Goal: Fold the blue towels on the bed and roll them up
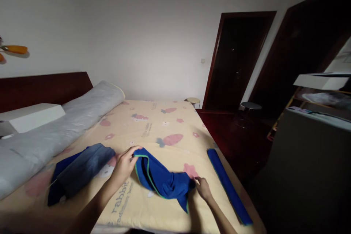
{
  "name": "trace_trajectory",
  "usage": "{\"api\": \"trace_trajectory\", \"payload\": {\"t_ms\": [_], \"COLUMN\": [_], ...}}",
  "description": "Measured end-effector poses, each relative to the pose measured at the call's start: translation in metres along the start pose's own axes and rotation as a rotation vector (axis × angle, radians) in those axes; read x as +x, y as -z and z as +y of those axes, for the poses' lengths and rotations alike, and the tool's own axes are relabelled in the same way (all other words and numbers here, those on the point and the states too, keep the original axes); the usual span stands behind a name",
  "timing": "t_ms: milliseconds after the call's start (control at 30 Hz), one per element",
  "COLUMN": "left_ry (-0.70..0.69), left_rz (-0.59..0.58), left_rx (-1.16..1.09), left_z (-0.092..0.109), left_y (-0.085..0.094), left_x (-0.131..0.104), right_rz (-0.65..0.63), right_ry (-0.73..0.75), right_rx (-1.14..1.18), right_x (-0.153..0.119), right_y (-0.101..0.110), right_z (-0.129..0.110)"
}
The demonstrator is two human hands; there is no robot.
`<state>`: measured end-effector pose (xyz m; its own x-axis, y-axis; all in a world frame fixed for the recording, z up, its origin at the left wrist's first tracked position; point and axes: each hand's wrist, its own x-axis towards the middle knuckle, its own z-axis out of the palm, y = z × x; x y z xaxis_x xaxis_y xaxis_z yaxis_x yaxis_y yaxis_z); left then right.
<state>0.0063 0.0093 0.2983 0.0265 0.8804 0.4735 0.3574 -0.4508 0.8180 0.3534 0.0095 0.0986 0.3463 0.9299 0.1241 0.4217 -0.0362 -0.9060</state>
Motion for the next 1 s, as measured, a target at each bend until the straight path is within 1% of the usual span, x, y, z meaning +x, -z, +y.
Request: {"api": "trace_trajectory", "payload": {"t_ms": [67, 133, 200, 233, 267, 300, 367, 400, 467, 533, 600, 700, 767, 800, 833, 867, 933, 1000], "left_ry": [-0.117, -0.190, -0.244, -0.273, -0.305, -0.338, -0.402, -0.428, -0.458, -0.453, -0.424, -0.390, -0.390, -0.396, -0.410, -0.429, -0.484, -0.536], "left_rz": [-0.001, 0.006, 0.035, 0.065, 0.105, 0.148, 0.237, 0.281, 0.368, 0.463, 0.555, 0.660, 0.695, 0.698, 0.693, 0.683, 0.652, 0.616], "left_rx": [0.031, 0.009, -0.004, 0.010, 0.036, 0.072, 0.158, 0.200, 0.274, 0.325, 0.341, 0.349, 0.399, 0.435, 0.469, 0.495, 0.523, 0.531], "left_z": [0.017, 0.033, 0.049, 0.057, 0.064, 0.071, 0.084, 0.089, 0.095, 0.096, 0.092, 0.086, 0.085, 0.087, 0.089, 0.092, 0.097, 0.101], "left_y": [-0.013, -0.025, -0.035, -0.038, -0.040, -0.041, -0.036, -0.032, -0.018, -0.001, 0.020, 0.048, 0.059, 0.061, 0.060, 0.055, 0.040, 0.023], "left_x": [0.010, 0.020, 0.029, 0.033, 0.038, 0.042, 0.050, 0.055, 0.063, 0.072, 0.080, 0.090, 0.091, 0.091, 0.090, 0.089, 0.087, 0.085], "right_rz": [-0.075, -0.206, -0.359, -0.403, -0.419, -0.402, -0.315, -0.278, -0.246, -0.259, -0.270, -0.235, -0.211, -0.210, -0.220, -0.246, -0.318, -0.340], "right_ry": [0.079, 0.213, 0.377, 0.440, 0.480, 0.489, 0.435, 0.403, 0.361, 0.347, 0.327, 0.281, 0.269, 0.265, 0.267, 0.278, 0.324, 0.374], "right_rx": [0.031, 0.074, 0.092, 0.083, 0.065, 0.040, -0.010, -0.026, -0.002, 0.114, 0.264, 0.366, 0.375, 0.382, 0.390, 0.395, 0.375, 0.303], "right_x": [-0.013, -0.027, -0.039, -0.044, -0.048, -0.051, -0.055, -0.056, -0.057, -0.055, -0.049, -0.034, -0.028, -0.027, -0.029, -0.034, -0.049, -0.066], "right_y": [-0.024, -0.049, -0.072, -0.083, -0.094, -0.104, -0.124, -0.132, -0.144, -0.145, -0.133, -0.099, -0.077, -0.070, -0.068, -0.070, -0.087, -0.115], "right_z": [-0.025, -0.060, -0.098, -0.114, -0.127, -0.136, -0.140, -0.135, -0.118, -0.097, -0.079, -0.068, -0.073, -0.079, -0.088, -0.097, -0.118, -0.134]}}
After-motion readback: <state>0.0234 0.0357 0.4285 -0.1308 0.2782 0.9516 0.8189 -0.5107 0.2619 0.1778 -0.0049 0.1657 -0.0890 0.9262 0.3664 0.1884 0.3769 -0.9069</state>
